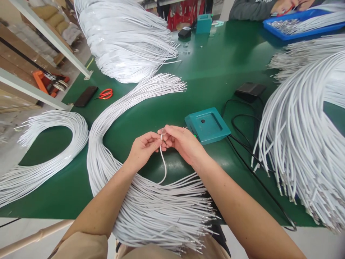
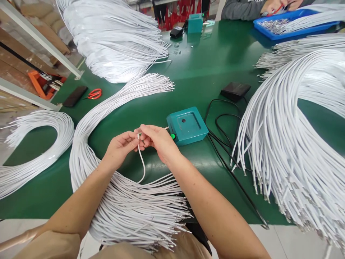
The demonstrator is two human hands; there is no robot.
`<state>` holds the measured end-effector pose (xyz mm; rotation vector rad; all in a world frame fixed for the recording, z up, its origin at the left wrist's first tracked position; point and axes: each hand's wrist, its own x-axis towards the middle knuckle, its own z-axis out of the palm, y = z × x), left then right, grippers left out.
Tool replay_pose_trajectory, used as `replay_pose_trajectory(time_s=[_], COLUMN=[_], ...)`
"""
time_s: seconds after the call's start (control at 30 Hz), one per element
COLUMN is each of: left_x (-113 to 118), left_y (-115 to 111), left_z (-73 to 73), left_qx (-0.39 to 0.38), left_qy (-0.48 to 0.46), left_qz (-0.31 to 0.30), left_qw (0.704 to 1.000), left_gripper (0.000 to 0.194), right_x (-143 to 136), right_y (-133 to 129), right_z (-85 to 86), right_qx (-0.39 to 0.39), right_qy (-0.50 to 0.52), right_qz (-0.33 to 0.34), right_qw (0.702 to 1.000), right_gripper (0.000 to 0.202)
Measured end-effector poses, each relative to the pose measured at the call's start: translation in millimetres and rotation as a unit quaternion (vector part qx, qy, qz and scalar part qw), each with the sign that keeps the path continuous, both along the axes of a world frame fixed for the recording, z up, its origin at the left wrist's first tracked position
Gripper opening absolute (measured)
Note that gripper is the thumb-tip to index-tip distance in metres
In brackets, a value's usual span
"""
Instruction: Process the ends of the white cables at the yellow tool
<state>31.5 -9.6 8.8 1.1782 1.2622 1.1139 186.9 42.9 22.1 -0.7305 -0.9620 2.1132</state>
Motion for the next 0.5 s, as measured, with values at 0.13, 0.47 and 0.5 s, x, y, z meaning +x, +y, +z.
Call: replay_pose_trajectory(time_s=[0.13,0.47,0.5], left_x=[-0.6,2.3,2.2], left_y=[-0.3,0.3,0.4], left_z=[0.4,1.2,2.4], left_qx=[-0.008,-0.019,-0.035], left_qy=[0.007,-0.029,-0.056], left_qz=[0.011,0.053,0.050], left_qw=[1.000,0.998,0.997], left_gripper=[0.020,0.022,0.021], right_x=[0.1,-0.9,-1.0], right_y=[-1.7,-4.3,-5.2], right_z=[6.1,-2.9,-4.2], right_qx=[0.075,0.339,0.386], right_qy=[-0.084,-0.268,-0.289], right_qz=[-0.053,-0.144,-0.155], right_qw=[0.992,0.890,0.862], right_gripper=[0.019,0.015,0.017])
